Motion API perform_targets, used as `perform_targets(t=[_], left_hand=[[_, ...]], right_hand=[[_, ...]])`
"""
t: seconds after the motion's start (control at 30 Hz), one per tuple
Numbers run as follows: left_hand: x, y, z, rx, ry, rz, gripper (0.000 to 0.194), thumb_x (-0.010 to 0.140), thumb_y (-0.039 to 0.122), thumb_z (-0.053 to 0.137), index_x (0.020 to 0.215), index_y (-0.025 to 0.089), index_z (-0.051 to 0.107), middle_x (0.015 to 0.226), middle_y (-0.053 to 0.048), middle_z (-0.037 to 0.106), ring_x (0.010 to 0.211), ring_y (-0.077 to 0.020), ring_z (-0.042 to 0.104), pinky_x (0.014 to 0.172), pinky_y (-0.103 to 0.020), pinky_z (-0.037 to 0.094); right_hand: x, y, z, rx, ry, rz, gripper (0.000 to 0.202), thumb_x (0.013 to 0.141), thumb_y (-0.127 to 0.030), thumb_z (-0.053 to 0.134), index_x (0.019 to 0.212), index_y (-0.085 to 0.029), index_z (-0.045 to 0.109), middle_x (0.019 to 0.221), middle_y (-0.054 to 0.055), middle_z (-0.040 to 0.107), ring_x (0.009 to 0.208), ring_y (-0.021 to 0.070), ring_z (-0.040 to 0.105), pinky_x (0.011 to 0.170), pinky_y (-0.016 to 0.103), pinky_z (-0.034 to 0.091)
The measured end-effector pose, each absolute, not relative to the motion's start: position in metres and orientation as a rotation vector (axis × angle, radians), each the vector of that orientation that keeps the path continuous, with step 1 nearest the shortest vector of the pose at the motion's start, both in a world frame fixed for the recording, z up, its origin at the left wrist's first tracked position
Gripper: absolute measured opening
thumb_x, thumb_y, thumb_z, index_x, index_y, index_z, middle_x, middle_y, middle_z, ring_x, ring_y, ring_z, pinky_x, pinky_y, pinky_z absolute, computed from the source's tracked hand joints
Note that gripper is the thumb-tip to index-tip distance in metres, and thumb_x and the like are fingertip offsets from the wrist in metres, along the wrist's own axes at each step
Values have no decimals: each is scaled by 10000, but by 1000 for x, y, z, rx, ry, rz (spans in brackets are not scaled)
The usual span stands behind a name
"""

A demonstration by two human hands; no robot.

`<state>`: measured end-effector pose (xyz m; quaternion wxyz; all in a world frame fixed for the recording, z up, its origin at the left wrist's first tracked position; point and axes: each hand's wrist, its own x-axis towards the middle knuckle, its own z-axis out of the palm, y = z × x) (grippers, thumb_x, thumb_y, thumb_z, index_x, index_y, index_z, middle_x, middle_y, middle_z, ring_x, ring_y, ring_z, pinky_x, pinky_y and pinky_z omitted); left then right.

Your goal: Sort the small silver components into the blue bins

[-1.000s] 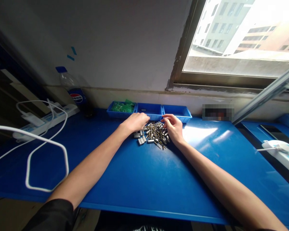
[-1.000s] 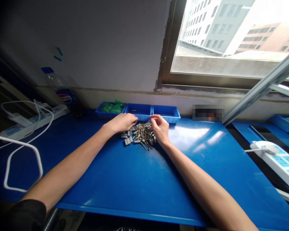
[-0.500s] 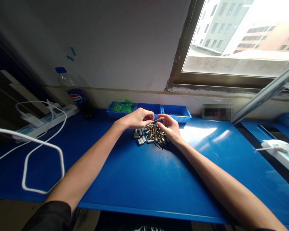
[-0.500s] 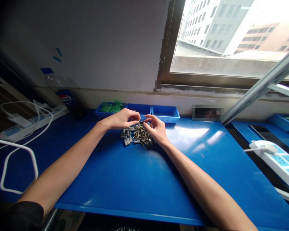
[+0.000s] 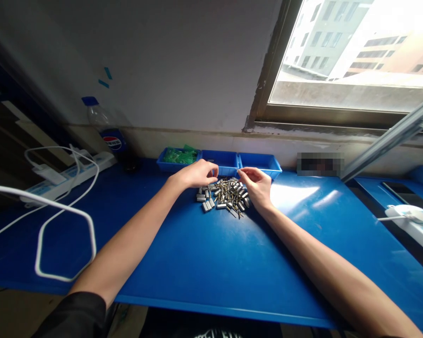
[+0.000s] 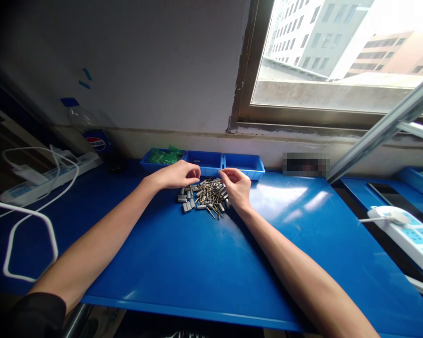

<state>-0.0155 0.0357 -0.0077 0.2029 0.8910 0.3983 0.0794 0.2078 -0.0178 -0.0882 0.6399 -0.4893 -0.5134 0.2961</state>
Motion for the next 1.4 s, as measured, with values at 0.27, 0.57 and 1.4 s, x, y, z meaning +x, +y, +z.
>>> perform_targets(t=[0.27, 0.57, 1.4], left_hand=[[-16, 38, -14, 2469, 1104, -1, 228, 791, 268, 758, 998, 175, 772, 918, -66, 780, 771, -175, 704, 625, -219, 472], [-19, 48, -22, 2344, 1075, 160, 162, 696, 212, 787, 846, 154, 801, 870, -76, 798, 815, -192, 745, 679, -217, 533], [0, 36, -20, 2020, 806, 719, 241, 747, 262, 798, 931, 110, 766, 956, -110, 792, 913, -207, 758, 887, -337, 616]], right_hand=[[209, -13, -92, -1080, -1021, 620, 427, 822, -516, 781, 1079, -177, 739, 991, 113, 800, 907, 266, 788, 898, 437, 629], [206, -20, -85, -1098, -1126, 626, 329, 854, -499, 744, 977, -194, 732, 857, 63, 768, 706, 199, 709, 702, 352, 592], [209, -22, -81, -1042, -1342, 1048, 350, 734, -482, 868, 945, -207, 819, 791, 44, 784, 640, 193, 686, 606, 323, 552]])
